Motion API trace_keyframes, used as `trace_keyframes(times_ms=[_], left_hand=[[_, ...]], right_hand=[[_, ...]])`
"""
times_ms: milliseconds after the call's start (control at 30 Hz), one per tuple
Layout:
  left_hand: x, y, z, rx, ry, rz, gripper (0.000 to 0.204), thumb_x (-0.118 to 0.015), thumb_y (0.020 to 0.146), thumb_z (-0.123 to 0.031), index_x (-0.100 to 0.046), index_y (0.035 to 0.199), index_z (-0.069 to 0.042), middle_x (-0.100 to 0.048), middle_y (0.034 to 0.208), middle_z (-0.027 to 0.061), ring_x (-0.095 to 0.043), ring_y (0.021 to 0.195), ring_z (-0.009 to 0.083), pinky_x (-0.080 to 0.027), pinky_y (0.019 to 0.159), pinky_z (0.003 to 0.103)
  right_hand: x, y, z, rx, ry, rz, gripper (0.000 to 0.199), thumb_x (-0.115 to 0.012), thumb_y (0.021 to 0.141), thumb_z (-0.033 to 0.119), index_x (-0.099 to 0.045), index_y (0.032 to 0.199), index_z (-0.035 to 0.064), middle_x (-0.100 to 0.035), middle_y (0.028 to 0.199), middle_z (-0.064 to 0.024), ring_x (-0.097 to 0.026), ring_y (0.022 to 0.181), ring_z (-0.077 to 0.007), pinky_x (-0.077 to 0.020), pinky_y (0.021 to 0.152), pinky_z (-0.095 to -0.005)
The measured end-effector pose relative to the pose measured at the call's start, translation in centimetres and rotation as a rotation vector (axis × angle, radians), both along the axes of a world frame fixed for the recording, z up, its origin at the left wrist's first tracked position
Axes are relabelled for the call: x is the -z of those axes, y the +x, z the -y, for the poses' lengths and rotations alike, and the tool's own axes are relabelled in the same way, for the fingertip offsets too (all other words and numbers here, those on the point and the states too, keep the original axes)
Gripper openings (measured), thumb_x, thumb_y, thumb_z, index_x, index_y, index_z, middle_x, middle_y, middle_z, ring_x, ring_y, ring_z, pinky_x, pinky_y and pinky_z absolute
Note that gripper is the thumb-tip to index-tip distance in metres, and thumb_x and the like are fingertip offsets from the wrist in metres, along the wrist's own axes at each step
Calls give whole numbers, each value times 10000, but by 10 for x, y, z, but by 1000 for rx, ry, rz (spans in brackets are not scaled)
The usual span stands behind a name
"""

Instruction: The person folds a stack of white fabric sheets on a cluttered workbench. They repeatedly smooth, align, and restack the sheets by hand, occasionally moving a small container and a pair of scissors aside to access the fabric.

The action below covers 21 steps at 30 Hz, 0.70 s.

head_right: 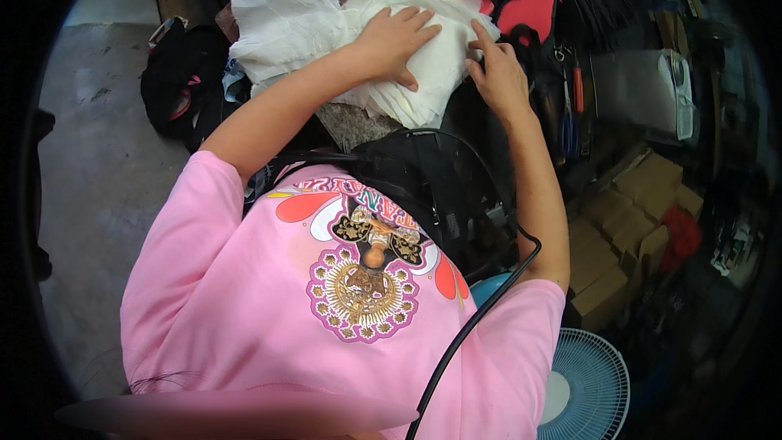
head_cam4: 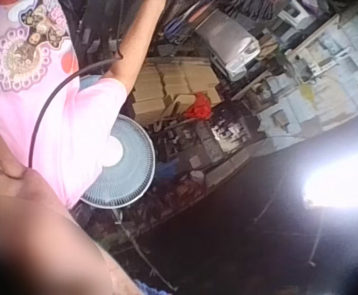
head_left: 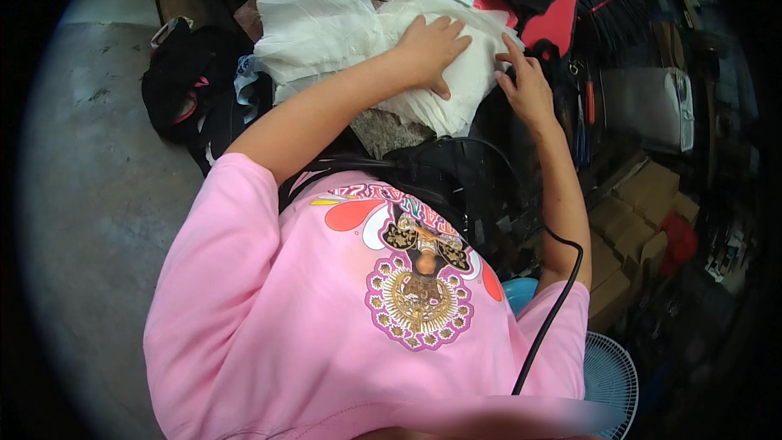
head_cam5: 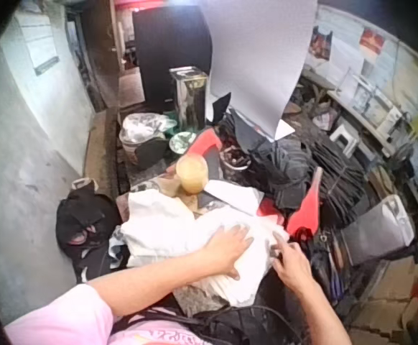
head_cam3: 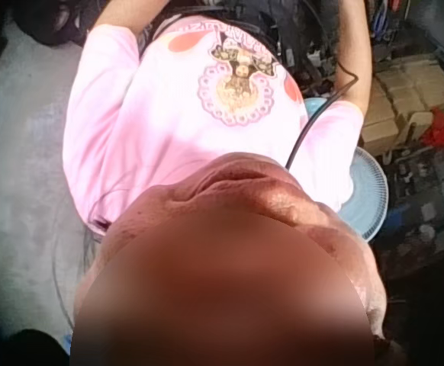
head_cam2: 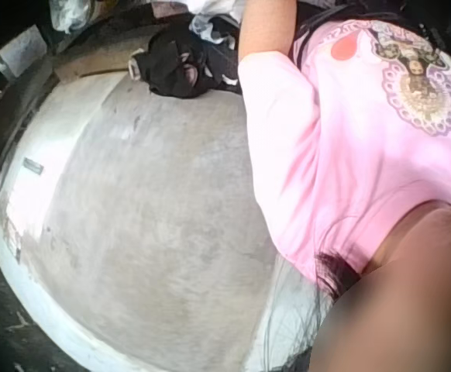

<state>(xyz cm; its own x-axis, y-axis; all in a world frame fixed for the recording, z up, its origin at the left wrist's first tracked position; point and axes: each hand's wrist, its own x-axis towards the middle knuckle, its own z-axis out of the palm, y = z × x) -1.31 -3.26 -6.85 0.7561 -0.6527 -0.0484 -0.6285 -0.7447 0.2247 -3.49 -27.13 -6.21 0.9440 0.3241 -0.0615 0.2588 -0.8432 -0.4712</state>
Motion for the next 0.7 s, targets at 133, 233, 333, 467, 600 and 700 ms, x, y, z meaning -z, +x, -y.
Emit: trace_keyframes(times_ms=[133, 233, 333, 467, 600, 700], left_hand=[[-7, 2, 1, 1, 24, -55, 1077, -911, 500, -451, -469, 1418, -104, -435, 1480, 157, -415, 1357, 326, -424, 990, 512], [-14, 5, 6, -24, 101, -104, 1073, -906, 499, -467, -478, 1411, -98, -449, 1461, 152, -430, 1334, 317, -422, 984, 505], [-18, 8, 15, -47, 181, -137, 1063, -902, 503, -491, -481, 1392, -87, -415, 1488, 151, -424, 1330, 314, -418, 984, 511], [-14, 7, 22, -82, 217, -139, 1087, -908, 498, -496, -456, 1401, -94, -373, 1515, 140, -409, 1322, 289, -414, 984, 520], [-9, 6, 21, -81, 191, -128, 1047, -893, 553, -508, -460, 1402, -75, -343, 1547, 140, -395, 1325, 297, -378, 1007, 575], [-9, 7, 22, -75, 185, -169, 1051, -897, 548, -496, -458, 1406, -77, -349, 1542, 140, -385, 1332, 299, -372, 1012, 588]], right_hand=[[-40, 37, -12, 4, -450, 323, 725, -708, 828, 137, -412, 1482, 240, -619, 1004, -83, -627, 947, -293, -531, 781, -429], [-78, 67, -39, -109, -379, 526, 696, -699, 829, 150, -435, 1468, 230, -608, 964, -68, -630, 912, -257, -549, 735, -395], [-100, 100, -81, -269, -217, 615, 499, -647, 876, 173, -566, 1357, 273, -625, 1006, -41, -622, 969, -238, -550, 774, -383], [-94, 136, -136, -421, -271, 717, 423, -566, 892, 102, -672, 1244, 311, -649, 1119, -16, -604, 1069, -236, -536, 851, -363], [-67, 149, -180, -381, -379, 725, 537, -542, 875, 67, -651, 1271, 412, -550, 1384, -84, -486, 1295, -276, -421, 1033, -448], [-62, 154, -193, -398, -404, 796, 528, -560, 860, 63, -661, 1256, 397, -542, 1403, -61, -472, 1320, -280, -366, 1076, -520]])
